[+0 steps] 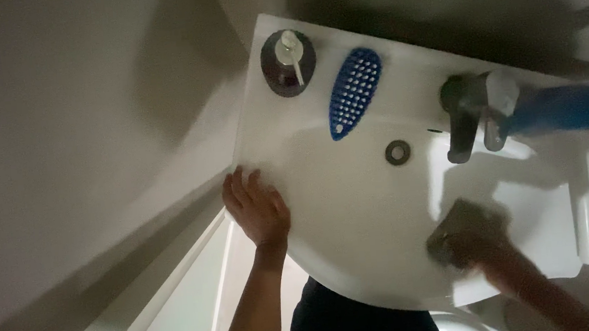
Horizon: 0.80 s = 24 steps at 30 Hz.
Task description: The person scrubs the inside of a white bathroom sink using a blue scrub brush. After scrubbing, the person turns on the faucet to rinse the sink and then wipes the sink surface and faucet with a cloth.
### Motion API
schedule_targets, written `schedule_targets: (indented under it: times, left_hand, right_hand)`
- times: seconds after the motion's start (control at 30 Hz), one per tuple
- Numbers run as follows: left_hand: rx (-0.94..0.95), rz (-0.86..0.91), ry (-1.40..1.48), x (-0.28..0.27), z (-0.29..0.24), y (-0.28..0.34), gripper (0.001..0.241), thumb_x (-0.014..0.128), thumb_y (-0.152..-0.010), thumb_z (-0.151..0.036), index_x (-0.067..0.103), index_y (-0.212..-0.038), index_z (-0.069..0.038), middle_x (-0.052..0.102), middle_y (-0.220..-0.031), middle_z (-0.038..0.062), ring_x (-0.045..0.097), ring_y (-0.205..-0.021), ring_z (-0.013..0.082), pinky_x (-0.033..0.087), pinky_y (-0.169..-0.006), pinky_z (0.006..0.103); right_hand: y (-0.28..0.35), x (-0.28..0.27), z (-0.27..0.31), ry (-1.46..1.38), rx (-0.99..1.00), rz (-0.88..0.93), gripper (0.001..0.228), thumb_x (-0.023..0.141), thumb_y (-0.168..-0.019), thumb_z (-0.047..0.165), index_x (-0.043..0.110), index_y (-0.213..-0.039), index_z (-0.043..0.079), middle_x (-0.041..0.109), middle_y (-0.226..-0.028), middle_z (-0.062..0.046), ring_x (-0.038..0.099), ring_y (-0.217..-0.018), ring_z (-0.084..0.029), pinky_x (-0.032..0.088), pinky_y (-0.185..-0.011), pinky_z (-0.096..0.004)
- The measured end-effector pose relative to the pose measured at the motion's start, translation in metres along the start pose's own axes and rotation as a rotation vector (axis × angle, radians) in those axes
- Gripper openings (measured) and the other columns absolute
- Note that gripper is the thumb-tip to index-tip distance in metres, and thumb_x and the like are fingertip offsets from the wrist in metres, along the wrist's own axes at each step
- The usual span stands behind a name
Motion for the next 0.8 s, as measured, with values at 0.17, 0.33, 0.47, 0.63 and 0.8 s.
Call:
schedule_targets:
  times: [0.17,0.33,0.47,0.63,0.8]
  left_hand:
    - [0.011,-0.060,0.066,-0.003,0.000,0.001,0.044,0.052,-0.089,-0.010,0.053,-0.132,-0.006,0.048,-0.147,0.018,0.041,-0.141,0.0442,0.039,-0.115,0.0599]
    - [0.012,-0.040,0.041,-0.013,-0.004,-0.004,0.043,0.058,-0.087,-0.010,0.055,-0.129,-0.006,0.047,-0.146,0.016,0.042,-0.139,0.0406,0.042,-0.113,0.0563]
    - [-0.022,0.003,0.048,-0.003,0.002,-0.002,0.043,0.060,-0.088,-0.013,0.058,-0.130,-0.004,0.046,-0.148,0.018,0.039,-0.141,0.0446,0.036,-0.118,0.0606]
    - [0.070,-0.091,-0.052,0.007,0.009,0.005,0.039,0.060,-0.088,-0.023,0.054,-0.126,-0.012,0.043,-0.144,0.013,0.041,-0.140,0.0422,0.036,-0.114,0.0621]
    - [0.061,-0.102,-0.032,-0.001,0.005,0.001,0.036,0.056,-0.090,-0.022,0.056,-0.124,-0.012,0.044,-0.140,0.012,0.045,-0.135,0.0420,0.040,-0.112,0.0618]
  right_hand:
    - [0.072,0.072,0.161,0.382,-0.374,-0.437,0.023,0.075,-0.080,-0.012,0.056,-0.088,-0.002,0.060,-0.068,-0.011,0.044,-0.043,-0.017,0.042,-0.037,-0.030]
    - [0.044,0.095,0.109,1.773,-0.512,-0.379,0.018,0.064,-0.085,0.001,0.065,-0.075,0.016,0.062,-0.073,0.001,0.057,-0.068,-0.015,0.048,-0.071,-0.032]
    - [0.016,0.092,0.074,1.456,-0.412,-0.247,0.033,0.055,-0.084,-0.002,0.074,-0.102,0.018,0.077,-0.102,0.000,0.074,-0.095,-0.021,0.057,-0.095,-0.035]
    - [-0.039,0.076,-0.096,1.461,-0.444,-0.247,0.028,0.056,-0.088,0.023,0.067,-0.113,0.025,0.077,-0.104,0.001,0.076,-0.096,-0.022,0.060,-0.091,-0.039]
    - [-0.071,0.185,-0.038,1.483,-0.422,-0.216,0.036,0.056,-0.092,0.049,0.061,-0.124,0.032,0.076,-0.106,0.003,0.077,-0.097,-0.024,0.062,-0.087,-0.043]
Point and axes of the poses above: each hand's wrist, its own y-axis away from the middle knuckle, its own x-axis out of the palm, z = x × y, the point moved 10 cm from there along -y, towards the middle knuckle
